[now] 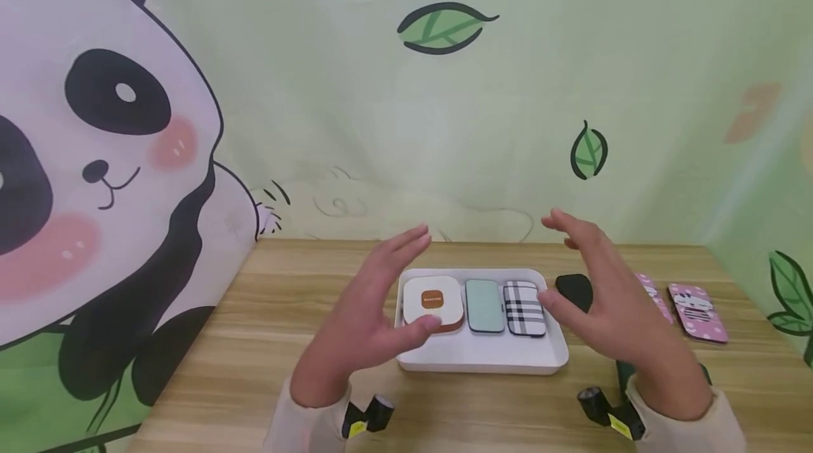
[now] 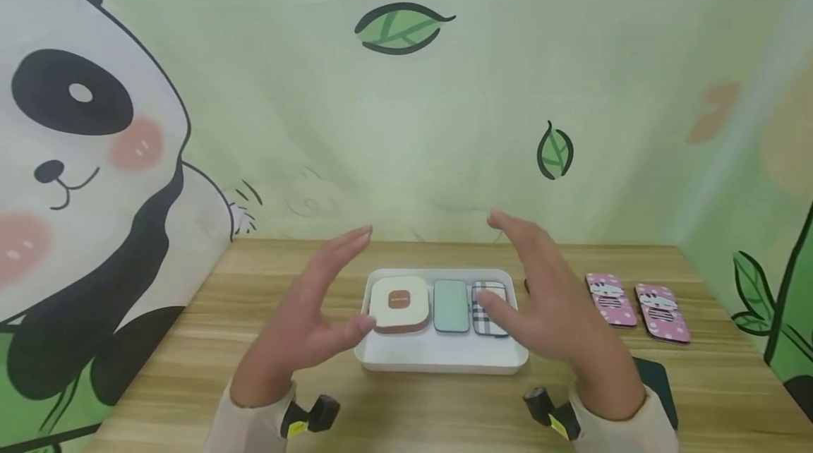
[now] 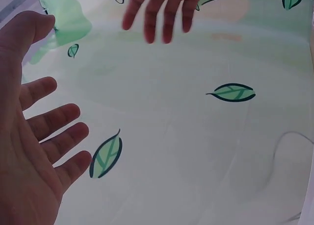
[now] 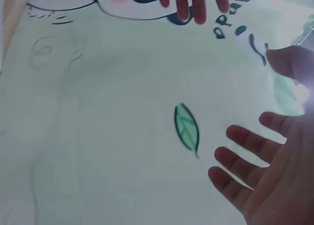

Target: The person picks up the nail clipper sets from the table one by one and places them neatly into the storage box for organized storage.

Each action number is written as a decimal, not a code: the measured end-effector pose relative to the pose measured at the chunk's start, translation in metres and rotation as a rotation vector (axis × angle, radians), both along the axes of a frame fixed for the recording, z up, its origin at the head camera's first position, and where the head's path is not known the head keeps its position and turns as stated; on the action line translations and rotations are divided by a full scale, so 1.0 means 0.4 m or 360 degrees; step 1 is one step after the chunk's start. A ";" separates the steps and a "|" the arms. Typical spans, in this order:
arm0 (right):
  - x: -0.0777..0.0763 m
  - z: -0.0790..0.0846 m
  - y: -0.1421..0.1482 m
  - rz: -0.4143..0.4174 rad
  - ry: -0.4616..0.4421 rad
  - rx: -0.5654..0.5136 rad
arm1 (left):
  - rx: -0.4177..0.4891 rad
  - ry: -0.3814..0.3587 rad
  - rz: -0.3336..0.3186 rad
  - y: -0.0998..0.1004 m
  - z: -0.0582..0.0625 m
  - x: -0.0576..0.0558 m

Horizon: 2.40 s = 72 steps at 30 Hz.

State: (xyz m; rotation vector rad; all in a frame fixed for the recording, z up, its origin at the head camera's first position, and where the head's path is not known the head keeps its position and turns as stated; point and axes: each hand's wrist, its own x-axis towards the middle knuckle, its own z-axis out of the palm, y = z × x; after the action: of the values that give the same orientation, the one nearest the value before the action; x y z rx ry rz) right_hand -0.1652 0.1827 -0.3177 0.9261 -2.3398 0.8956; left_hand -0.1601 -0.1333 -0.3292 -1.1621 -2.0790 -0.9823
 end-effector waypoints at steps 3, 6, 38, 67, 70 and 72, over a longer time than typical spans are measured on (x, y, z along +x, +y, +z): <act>0.012 0.016 -0.018 0.0211 0.0190 -0.0096 | 0.0017 0.0041 -0.0036 0.005 0.003 0.010; 0.024 0.032 -0.037 0.0374 0.0373 -0.0188 | 0.0027 0.0075 -0.0065 0.009 0.009 0.022; 0.057 0.050 -0.049 0.0450 0.0591 -0.0154 | -0.0080 0.0156 0.0073 0.013 0.020 0.037; 0.050 0.039 -0.040 0.0336 0.0556 -0.0061 | -0.0354 -0.0519 0.0588 -0.015 -0.110 -0.095; 0.048 0.037 -0.040 0.0331 0.0552 -0.0065 | -0.0382 -0.0584 0.0622 -0.017 -0.127 -0.106; 0.047 0.036 -0.040 0.0327 0.0539 -0.0061 | -0.0383 -0.0601 0.0634 -0.018 -0.137 -0.112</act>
State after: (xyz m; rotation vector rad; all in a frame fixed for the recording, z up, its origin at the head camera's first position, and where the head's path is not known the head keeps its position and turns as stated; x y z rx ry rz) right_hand -0.1464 0.1666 -0.3032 1.2152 -1.9609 0.7863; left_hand -0.2048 -0.1404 -0.3840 -0.6544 -2.6559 -0.8189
